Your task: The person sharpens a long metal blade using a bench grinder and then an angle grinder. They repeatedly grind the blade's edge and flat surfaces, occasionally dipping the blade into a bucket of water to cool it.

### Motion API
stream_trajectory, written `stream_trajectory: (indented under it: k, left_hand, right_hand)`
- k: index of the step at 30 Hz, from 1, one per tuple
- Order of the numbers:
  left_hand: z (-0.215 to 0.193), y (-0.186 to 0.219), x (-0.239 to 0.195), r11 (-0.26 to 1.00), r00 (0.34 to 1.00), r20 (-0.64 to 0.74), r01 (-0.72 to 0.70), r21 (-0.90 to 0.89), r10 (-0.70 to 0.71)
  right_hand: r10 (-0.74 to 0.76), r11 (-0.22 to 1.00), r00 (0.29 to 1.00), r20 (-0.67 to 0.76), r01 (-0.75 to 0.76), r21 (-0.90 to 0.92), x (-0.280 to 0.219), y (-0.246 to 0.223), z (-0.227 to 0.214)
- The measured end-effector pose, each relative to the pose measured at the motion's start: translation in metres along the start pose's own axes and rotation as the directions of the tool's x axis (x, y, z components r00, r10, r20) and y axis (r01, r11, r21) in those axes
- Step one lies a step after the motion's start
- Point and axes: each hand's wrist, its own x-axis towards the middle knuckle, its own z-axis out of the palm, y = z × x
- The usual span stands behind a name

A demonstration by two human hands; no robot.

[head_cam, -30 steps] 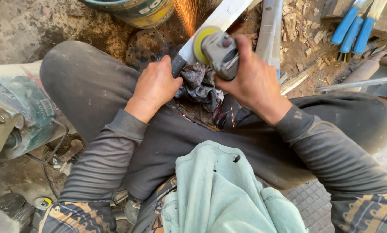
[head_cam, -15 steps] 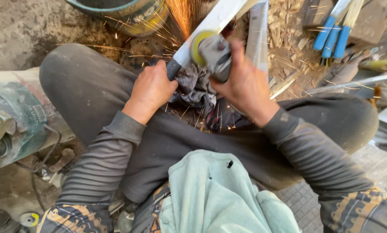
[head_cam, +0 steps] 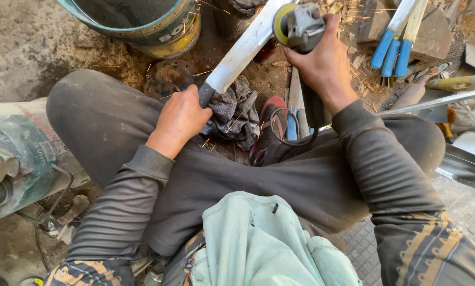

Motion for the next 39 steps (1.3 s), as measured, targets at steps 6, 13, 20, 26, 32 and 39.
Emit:
stream_trajectory:
  k: [6,13,20,26,32,39]
  left_hand:
    - [0.003,-0.001,-0.001,1.0,1.0,-0.019,-0.001,0.009,0.001]
    - [-0.002,0.004,-0.004,0.999,1.0,-0.022,0.005,0.036,-0.005]
    - [-0.006,0.003,-0.005,0.999,1.0,-0.006,0.024,0.029,-0.024]
    - [-0.006,0.002,-0.003,0.999,0.999,0.016,0.036,0.026,-0.036]
    - [-0.006,-0.001,-0.002,0.999,0.999,0.015,0.03,0.03,-0.03]
    - [-0.005,-0.001,-0.004,1.0,1.0,0.023,0.017,0.009,-0.017]
  right_hand:
    - [0.061,0.998,0.984,0.167,-0.057,-0.029,-0.024,-0.025,0.005]
    - [-0.016,0.999,0.96,0.281,0.027,-0.037,-0.066,-0.082,0.002]
    - [0.075,0.997,0.976,0.207,-0.067,-0.046,-0.039,-0.039,0.004]
    - [0.08,0.993,0.997,-0.001,-0.079,-0.093,0.035,0.027,0.009]
    - [-0.063,0.982,0.993,-0.098,0.044,-0.182,0.061,0.046,0.009]
    - [-0.018,0.998,0.996,0.091,0.023,-0.053,0.017,-0.003,0.002]
